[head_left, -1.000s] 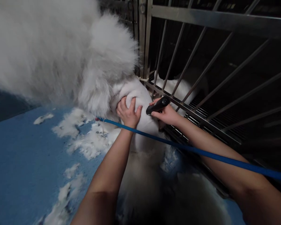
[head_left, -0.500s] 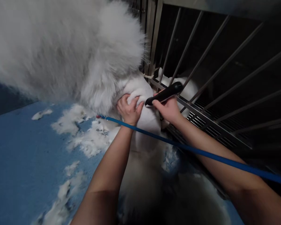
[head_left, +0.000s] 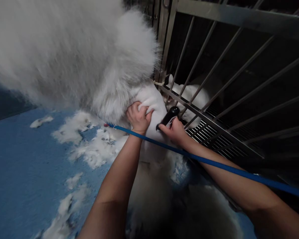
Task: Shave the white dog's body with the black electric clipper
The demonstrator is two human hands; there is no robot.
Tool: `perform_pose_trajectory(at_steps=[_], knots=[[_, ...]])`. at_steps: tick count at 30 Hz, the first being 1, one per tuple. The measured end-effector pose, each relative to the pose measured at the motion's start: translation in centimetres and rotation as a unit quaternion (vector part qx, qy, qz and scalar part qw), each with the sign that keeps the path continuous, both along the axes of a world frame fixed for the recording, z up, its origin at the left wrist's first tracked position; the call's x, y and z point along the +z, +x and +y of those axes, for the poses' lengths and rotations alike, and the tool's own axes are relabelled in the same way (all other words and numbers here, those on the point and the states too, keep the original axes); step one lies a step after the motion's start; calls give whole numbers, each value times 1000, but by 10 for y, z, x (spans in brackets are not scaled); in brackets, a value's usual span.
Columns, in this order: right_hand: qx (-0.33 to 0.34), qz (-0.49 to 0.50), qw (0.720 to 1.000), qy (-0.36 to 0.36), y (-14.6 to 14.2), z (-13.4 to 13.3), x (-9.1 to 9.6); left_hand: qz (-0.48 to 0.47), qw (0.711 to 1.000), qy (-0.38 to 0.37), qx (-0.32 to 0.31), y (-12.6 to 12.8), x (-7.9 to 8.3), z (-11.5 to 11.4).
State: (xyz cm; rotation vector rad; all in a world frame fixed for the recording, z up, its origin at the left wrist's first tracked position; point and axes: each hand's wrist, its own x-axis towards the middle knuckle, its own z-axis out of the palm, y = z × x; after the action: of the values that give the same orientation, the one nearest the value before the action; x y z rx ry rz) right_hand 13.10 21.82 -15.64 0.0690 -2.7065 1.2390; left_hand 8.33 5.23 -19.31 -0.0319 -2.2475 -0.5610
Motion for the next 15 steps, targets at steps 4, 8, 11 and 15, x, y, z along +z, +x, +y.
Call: perform_pose_trajectory(at_steps=[4, 8, 11, 15], knots=[[6, 36, 996, -84, 0, -3, 1, -15, 1000, 15, -4, 0, -1, 0], [8, 63, 993, -95, 2, -13, -5, -24, 1000, 15, -11, -1, -2, -3], [-8, -2, 999, -31, 15, -14, -21, -38, 999, 12, -17, -2, -1, -5], [22, 45, 998, -49, 21, -13, -29, -37, 999, 14, -21, -5, 0, -6]])
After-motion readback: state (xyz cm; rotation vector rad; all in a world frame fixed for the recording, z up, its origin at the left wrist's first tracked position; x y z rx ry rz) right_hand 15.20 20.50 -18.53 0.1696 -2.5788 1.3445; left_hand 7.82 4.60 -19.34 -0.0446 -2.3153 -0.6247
